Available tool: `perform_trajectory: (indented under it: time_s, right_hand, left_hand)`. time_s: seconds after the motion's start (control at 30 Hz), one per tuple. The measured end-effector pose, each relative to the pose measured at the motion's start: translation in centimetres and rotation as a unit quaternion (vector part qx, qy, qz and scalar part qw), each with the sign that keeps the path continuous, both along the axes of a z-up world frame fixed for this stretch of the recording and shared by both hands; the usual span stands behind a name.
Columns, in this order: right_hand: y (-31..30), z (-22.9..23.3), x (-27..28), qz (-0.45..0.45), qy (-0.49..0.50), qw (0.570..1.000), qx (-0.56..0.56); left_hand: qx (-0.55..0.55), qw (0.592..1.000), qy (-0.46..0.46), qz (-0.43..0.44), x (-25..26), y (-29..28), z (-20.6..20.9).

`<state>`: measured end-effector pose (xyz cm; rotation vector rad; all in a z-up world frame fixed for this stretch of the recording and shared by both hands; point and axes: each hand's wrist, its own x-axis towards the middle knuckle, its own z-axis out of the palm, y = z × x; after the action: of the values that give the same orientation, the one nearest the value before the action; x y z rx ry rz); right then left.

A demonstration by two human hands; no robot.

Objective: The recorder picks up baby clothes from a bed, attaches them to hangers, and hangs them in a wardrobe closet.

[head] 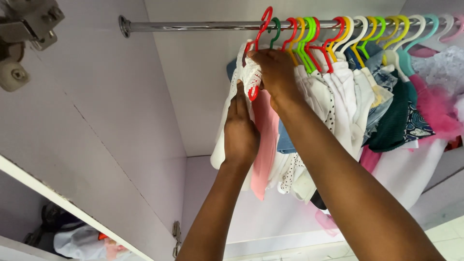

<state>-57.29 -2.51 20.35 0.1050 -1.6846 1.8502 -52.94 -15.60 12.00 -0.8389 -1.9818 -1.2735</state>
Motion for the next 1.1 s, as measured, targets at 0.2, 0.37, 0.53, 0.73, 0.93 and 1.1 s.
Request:
perform_trajectory:
  time_s: [0.2,0.37,0.53,0.73,0.93,1.1]
  right_hand:
    - [1.2,-3.9,-1.5,-0.252,0.122,0.920,0.274]
    - [-2.1,-3.2,5.1,-0.293,0.101,0.888,0.339]
    - [-2.4,-9.8,7.2,-0.264,0.106,0.893,0.348]
    - [-2.3,-21.2,8.2,-0.195,-0.048,0.932,0.300]
    - [-3.1,-24.6,11.8,-0.002,-0.320,0.941,0.109]
    - [-2.2,-25.3,13.4,-0.048,-0.261,0.943,0.202]
  left_hand:
    - [-0.027,0.996,-0.076,-0.027,-0.1,0.0,-1.9]
    - [-0.042,0.996,-0.083,-0.018,-1.4,0.4,-6.7]
    - [-0.186,0.959,-0.212,-0.004,0.0,-0.3,-10.8]
    - [-0.455,0.874,-0.169,-0.006,-1.8,-1.9,-18.4]
    - [-0.553,0.780,-0.292,-0.014,-1.4,-4.5,-15.2]
    - [-0.410,0.875,-0.258,0.005,-0.3,-5.8,-12.5]
